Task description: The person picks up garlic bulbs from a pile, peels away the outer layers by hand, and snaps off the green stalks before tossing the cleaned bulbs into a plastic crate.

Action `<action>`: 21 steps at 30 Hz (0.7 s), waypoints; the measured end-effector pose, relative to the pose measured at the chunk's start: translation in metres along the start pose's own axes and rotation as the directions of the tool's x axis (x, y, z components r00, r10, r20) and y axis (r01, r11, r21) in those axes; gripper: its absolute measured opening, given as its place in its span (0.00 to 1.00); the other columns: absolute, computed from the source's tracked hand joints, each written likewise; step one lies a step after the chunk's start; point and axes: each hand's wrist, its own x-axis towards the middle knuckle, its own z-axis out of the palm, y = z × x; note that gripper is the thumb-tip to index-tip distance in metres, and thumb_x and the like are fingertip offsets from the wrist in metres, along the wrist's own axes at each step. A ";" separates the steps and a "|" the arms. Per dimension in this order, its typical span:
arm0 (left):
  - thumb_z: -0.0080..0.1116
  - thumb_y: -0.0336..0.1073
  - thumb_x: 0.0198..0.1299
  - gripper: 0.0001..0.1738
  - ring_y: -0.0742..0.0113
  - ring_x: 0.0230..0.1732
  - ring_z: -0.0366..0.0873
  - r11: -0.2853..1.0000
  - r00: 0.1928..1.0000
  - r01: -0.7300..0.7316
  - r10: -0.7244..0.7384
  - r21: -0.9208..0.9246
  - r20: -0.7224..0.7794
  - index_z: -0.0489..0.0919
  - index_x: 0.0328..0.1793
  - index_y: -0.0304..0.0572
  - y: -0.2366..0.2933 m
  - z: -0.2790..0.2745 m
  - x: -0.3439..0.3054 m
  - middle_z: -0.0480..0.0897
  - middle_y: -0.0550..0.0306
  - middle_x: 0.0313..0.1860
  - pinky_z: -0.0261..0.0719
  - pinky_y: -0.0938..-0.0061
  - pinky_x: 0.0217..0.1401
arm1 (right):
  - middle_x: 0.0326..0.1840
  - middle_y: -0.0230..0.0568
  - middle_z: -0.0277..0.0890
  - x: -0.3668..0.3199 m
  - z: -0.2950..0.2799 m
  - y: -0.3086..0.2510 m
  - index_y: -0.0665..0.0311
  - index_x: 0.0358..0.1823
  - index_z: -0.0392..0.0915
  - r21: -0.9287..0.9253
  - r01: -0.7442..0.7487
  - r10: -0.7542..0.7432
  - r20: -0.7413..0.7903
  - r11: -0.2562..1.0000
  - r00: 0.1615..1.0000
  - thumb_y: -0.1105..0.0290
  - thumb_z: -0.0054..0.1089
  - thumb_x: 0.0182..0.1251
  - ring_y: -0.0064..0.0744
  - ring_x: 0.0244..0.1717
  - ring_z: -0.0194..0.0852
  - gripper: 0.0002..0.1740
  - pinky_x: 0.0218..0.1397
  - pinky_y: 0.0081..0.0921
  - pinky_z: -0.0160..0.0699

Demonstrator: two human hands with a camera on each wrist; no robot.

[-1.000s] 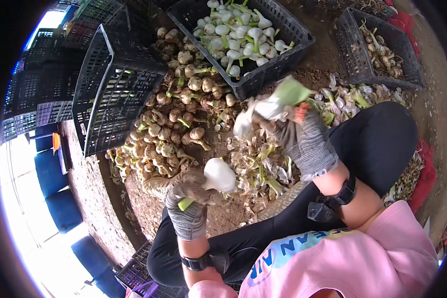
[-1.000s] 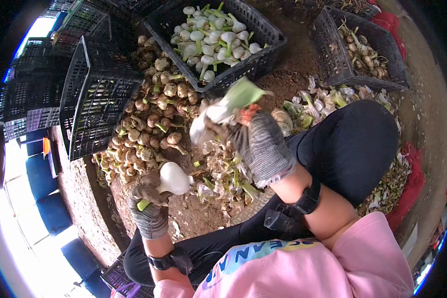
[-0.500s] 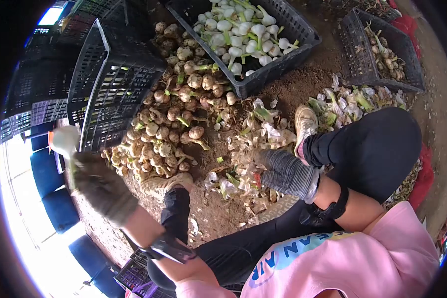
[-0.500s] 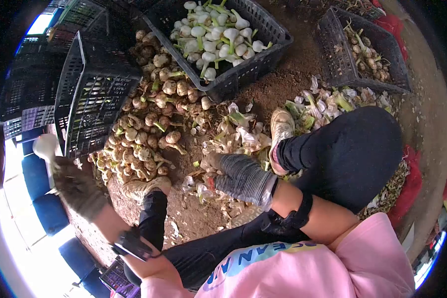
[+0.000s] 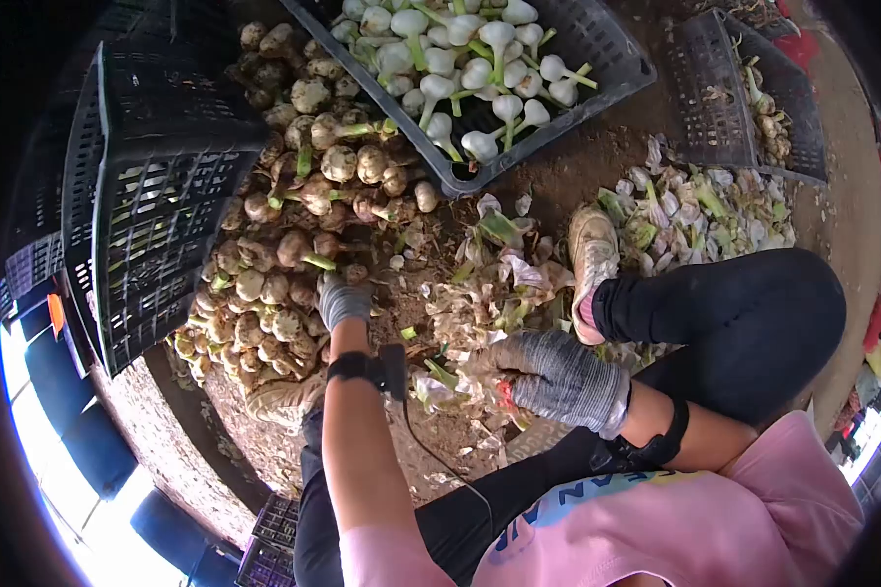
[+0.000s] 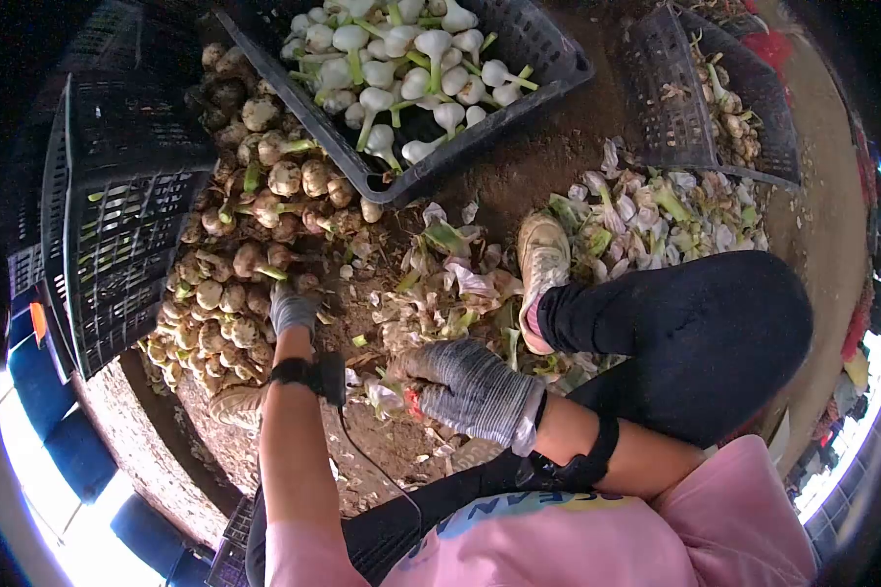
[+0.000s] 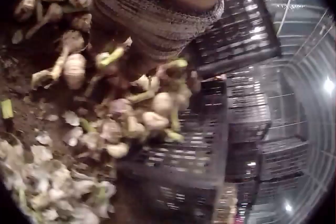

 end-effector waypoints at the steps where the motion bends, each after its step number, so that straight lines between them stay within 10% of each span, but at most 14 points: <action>1: 0.54 0.48 0.44 0.30 0.63 0.55 0.62 0.949 0.999 0.006 0.007 0.314 -0.039 0.67 0.52 0.42 0.000 0.008 0.009 0.65 0.51 0.55 0.61 0.74 0.55 | 0.27 0.45 0.70 0.001 0.000 0.000 0.66 0.35 0.71 0.098 -0.053 0.047 0.057 0.994 0.997 0.71 0.48 0.49 0.39 0.31 0.71 0.11 0.35 0.28 0.69; 7: 0.55 0.42 0.43 0.33 0.58 0.50 0.67 0.932 0.996 0.078 -0.091 0.353 0.019 0.59 0.58 0.47 0.022 0.014 -0.008 0.67 0.50 0.52 0.68 0.70 0.48 | 0.23 0.45 0.69 -0.004 0.005 0.004 0.65 0.25 0.71 -0.240 0.117 -0.121 -0.004 0.964 0.993 0.70 0.47 0.51 0.44 0.27 0.69 0.06 0.31 0.30 0.67; 8: 0.56 0.35 0.42 0.33 0.59 0.45 0.69 0.906 0.970 0.159 -0.069 -0.393 0.233 0.60 0.58 0.47 0.022 0.016 -0.016 0.68 0.50 0.49 0.72 0.71 0.41 | 0.23 0.44 0.68 -0.004 0.009 0.007 0.65 0.25 0.70 -0.119 0.148 -0.151 -0.020 0.982 0.988 0.71 0.47 0.51 0.44 0.27 0.68 0.06 0.31 0.30 0.66; 9: 0.56 0.28 0.41 0.33 0.61 0.39 0.72 0.357 0.926 0.311 0.097 -0.881 0.366 0.60 0.58 0.48 0.018 0.016 -0.024 0.70 0.51 0.46 0.75 0.71 0.34 | 0.23 0.44 0.68 -0.006 0.013 0.009 0.64 0.24 0.70 0.007 0.179 -0.179 -0.034 0.984 0.983 0.71 0.47 0.51 0.43 0.28 0.68 0.05 0.32 0.31 0.66; 10: 0.55 0.26 0.40 0.29 0.66 0.27 0.70 0.432 0.966 0.047 0.211 -0.901 0.151 0.65 0.53 0.46 0.014 0.021 -0.036 0.72 0.58 0.37 0.73 0.76 0.29 | 0.25 0.43 0.68 -0.008 0.013 0.009 0.63 0.28 0.70 0.015 0.288 -0.287 -0.046 0.957 0.957 0.71 0.48 0.50 0.44 0.29 0.67 0.05 0.35 0.31 0.66; 11: 0.53 0.23 0.38 0.31 0.65 0.31 0.71 0.148 0.961 0.078 0.252 -0.986 0.114 0.63 0.54 0.46 0.026 -0.004 -0.075 0.71 0.56 0.38 0.73 0.76 0.31 | 0.29 0.39 0.69 -0.011 0.019 0.013 0.63 0.36 0.70 -0.055 0.333 -0.336 -0.066 0.941 0.939 0.73 0.46 0.53 0.36 0.29 0.69 0.09 0.37 0.25 0.68; 13: 0.56 0.22 0.36 0.36 0.63 0.36 0.71 -0.115 0.910 0.111 0.411 -0.987 0.054 0.60 0.57 0.44 0.044 -0.045 -0.137 0.70 0.55 0.40 0.74 0.73 0.34 | 0.32 0.35 0.69 -0.016 0.020 -0.008 0.63 0.42 0.68 0.531 -0.038 -0.004 0.079 0.846 0.997 0.73 0.45 0.57 0.26 0.31 0.68 0.11 0.39 0.18 0.68; 15: 0.66 0.27 0.31 0.37 0.64 0.39 0.71 -0.181 0.847 0.034 0.527 -0.983 -0.068 0.63 0.53 0.45 0.056 -0.067 -0.184 0.70 0.56 0.42 0.77 0.75 0.32 | 0.33 0.32 0.69 -0.019 0.029 -0.002 0.65 0.44 0.67 0.763 -0.066 0.072 0.026 0.643 0.997 0.72 0.45 0.59 0.19 0.33 0.65 0.12 0.38 0.14 0.67; 20: 0.73 0.32 0.20 0.42 0.68 0.46 0.65 0.067 0.819 -0.419 0.459 -0.905 -0.345 0.61 0.47 0.45 0.052 -0.065 -0.246 0.65 0.60 0.45 0.67 0.75 0.51 | 0.33 0.30 0.70 -0.039 0.009 -0.035 0.64 0.41 0.70 0.680 0.313 -0.114 -0.322 0.663 0.940 0.69 0.53 0.55 0.17 0.33 0.65 0.13 0.37 0.15 0.67; 21: 0.74 0.35 0.21 0.42 0.68 0.47 0.63 -0.335 0.917 0.145 0.399 -0.931 0.000 0.60 0.46 0.45 0.055 -0.077 -0.262 0.64 0.59 0.45 0.67 0.74 0.51 | 0.33 0.30 0.70 -0.042 0.010 -0.036 0.64 0.41 0.70 0.679 0.325 -0.124 -0.328 0.659 0.936 0.69 0.53 0.55 0.17 0.33 0.65 0.13 0.37 0.15 0.67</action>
